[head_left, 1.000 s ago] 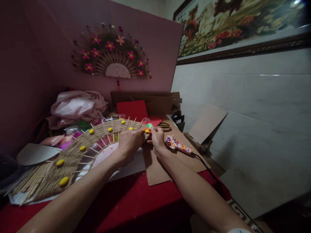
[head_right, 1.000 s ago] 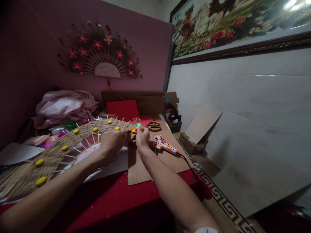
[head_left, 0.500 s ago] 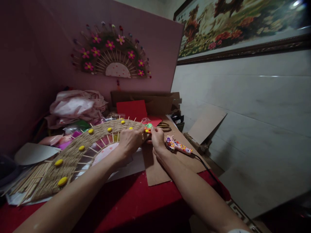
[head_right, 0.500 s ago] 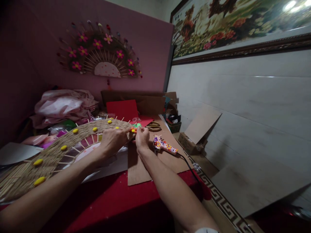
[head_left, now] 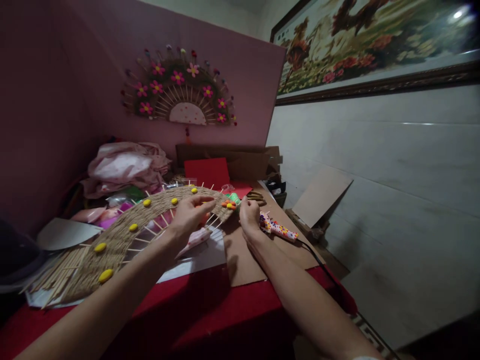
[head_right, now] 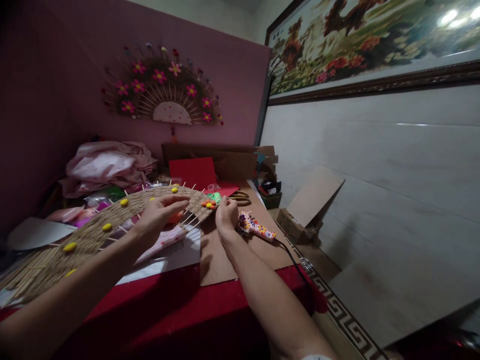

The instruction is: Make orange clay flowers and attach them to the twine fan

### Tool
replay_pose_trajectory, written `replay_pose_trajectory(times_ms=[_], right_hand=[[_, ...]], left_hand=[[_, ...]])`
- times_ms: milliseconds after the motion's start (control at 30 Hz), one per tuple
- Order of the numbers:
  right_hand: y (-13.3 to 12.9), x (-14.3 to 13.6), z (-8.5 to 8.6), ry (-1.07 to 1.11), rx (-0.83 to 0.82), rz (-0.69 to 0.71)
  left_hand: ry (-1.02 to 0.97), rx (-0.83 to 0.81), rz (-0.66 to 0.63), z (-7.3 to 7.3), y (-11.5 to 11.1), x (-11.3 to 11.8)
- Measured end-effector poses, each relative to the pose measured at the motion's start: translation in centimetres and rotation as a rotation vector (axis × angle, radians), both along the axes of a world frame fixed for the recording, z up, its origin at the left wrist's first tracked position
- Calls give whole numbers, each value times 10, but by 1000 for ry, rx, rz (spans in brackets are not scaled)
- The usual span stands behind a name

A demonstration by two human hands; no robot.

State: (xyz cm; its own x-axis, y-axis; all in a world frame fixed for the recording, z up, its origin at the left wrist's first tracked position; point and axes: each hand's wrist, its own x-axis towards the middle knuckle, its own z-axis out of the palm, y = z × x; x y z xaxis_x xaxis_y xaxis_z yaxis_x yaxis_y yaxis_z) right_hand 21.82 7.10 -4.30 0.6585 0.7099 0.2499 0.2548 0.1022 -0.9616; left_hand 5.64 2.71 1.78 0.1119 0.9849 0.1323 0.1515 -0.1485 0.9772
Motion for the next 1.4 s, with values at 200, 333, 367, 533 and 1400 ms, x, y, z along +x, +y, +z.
replay_pose_trajectory(times_ms=[200,333,367,533,1400], right_hand=[[-30,-19,18,-174,311,1],[-57,-41,18,-658,529,551],[-62,-46,17,-739,553,638],[-69,-56,16,-792,571,653],[-68,-55,21,-706,623,759]], left_hand=[[-374,-199,-106,-13,-21,-22],[-398,-200,-47,-24,-21,-24],[-383,-156,-27,-25,-21,-24],[-327,3,-9,-23,-24,-24],[-316,25,-49,-28,-21,-24]])
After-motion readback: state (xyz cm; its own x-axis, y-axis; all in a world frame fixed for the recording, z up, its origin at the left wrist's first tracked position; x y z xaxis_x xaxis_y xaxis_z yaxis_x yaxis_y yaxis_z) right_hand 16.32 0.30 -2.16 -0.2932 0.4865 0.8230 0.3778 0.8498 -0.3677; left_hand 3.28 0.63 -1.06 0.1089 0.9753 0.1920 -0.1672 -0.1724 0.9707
